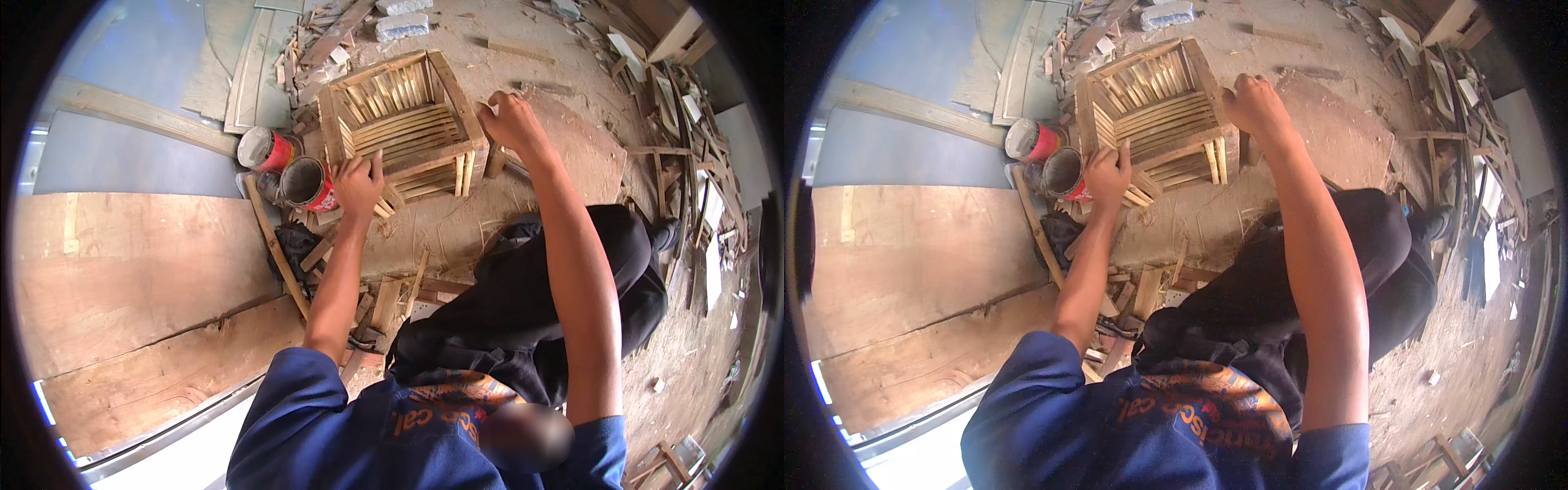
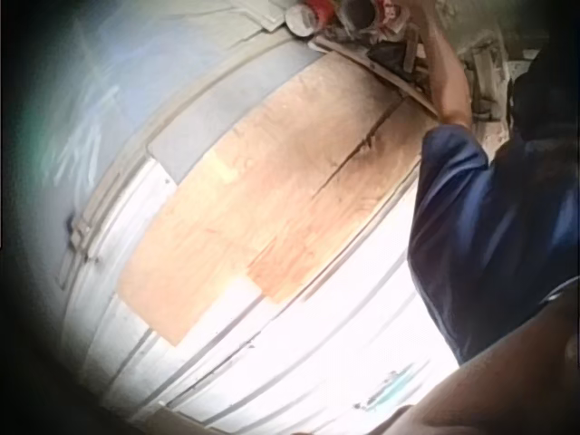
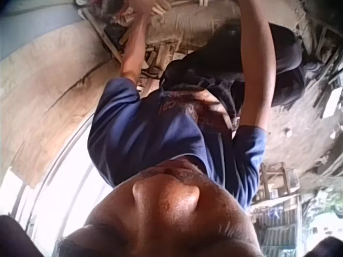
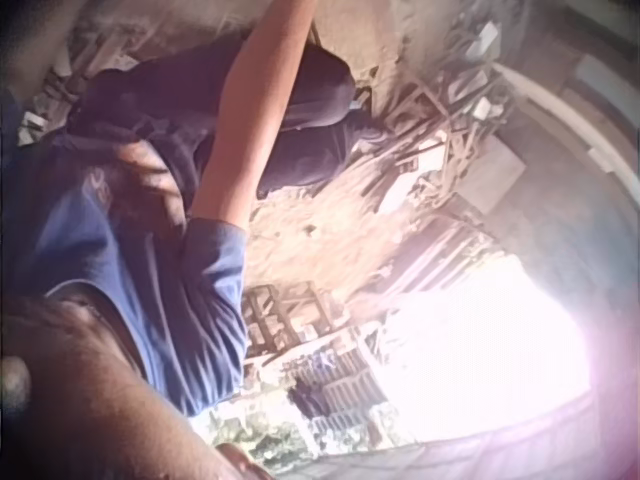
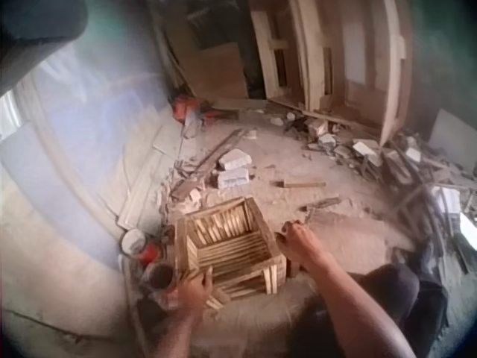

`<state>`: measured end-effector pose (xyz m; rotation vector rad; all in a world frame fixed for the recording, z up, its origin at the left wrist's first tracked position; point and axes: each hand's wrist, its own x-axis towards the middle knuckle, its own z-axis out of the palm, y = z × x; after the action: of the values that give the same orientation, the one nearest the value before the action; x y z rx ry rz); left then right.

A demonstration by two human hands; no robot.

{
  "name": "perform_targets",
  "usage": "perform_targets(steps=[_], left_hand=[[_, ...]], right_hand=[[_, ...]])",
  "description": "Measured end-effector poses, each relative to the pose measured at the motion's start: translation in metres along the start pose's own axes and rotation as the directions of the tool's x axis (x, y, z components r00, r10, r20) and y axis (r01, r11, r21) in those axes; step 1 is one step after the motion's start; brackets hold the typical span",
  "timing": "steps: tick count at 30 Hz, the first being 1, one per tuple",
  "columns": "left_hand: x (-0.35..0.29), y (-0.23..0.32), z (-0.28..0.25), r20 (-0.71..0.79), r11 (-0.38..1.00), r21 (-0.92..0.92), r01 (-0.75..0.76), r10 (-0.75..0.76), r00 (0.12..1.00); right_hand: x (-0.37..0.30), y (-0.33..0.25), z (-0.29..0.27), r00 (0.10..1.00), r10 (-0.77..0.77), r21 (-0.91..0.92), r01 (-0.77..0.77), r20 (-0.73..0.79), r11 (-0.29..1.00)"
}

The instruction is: The person assembles a wooden crate by inserting slats into a frame and securing them with nails using a hammer. The person retrieves nails from a black plastic bag and repeatedly hammers them into the crate.

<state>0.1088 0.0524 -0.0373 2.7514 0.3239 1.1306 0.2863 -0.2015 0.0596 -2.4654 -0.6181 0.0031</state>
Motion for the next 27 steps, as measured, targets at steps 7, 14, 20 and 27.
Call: perform_targets(steps=[7,14,20,27], left_hand=[[-0.036,0.003,0.007,0.086,0.997,0.068,-0.040,0.034,0.996],[-0.010,-0.025,-0.026,0.832,0.992,-0.053,-0.115,0.107,0.544],[-0.007,-0.023,-0.022,0.870,0.989,0.040,-0.141,0.035,0.492],[-0.009,-0.020,-0.020,0.804,0.984,-0.097,-0.149,0.165,0.572]], right_hand=[[-0.017,-0.012,0.002,0.985,-0.036,-0.051,0.046,0.170,0.998],[-0.022,-0.013,0.000,0.965,-0.065,-0.109,0.096,0.254,0.989],[-0.039,-0.053,0.022,0.875,-0.139,-0.048,0.181,0.465,0.982],[-0.062,-0.067,0.116,0.338,0.342,-0.301,-0.167,0.877,0.939]])
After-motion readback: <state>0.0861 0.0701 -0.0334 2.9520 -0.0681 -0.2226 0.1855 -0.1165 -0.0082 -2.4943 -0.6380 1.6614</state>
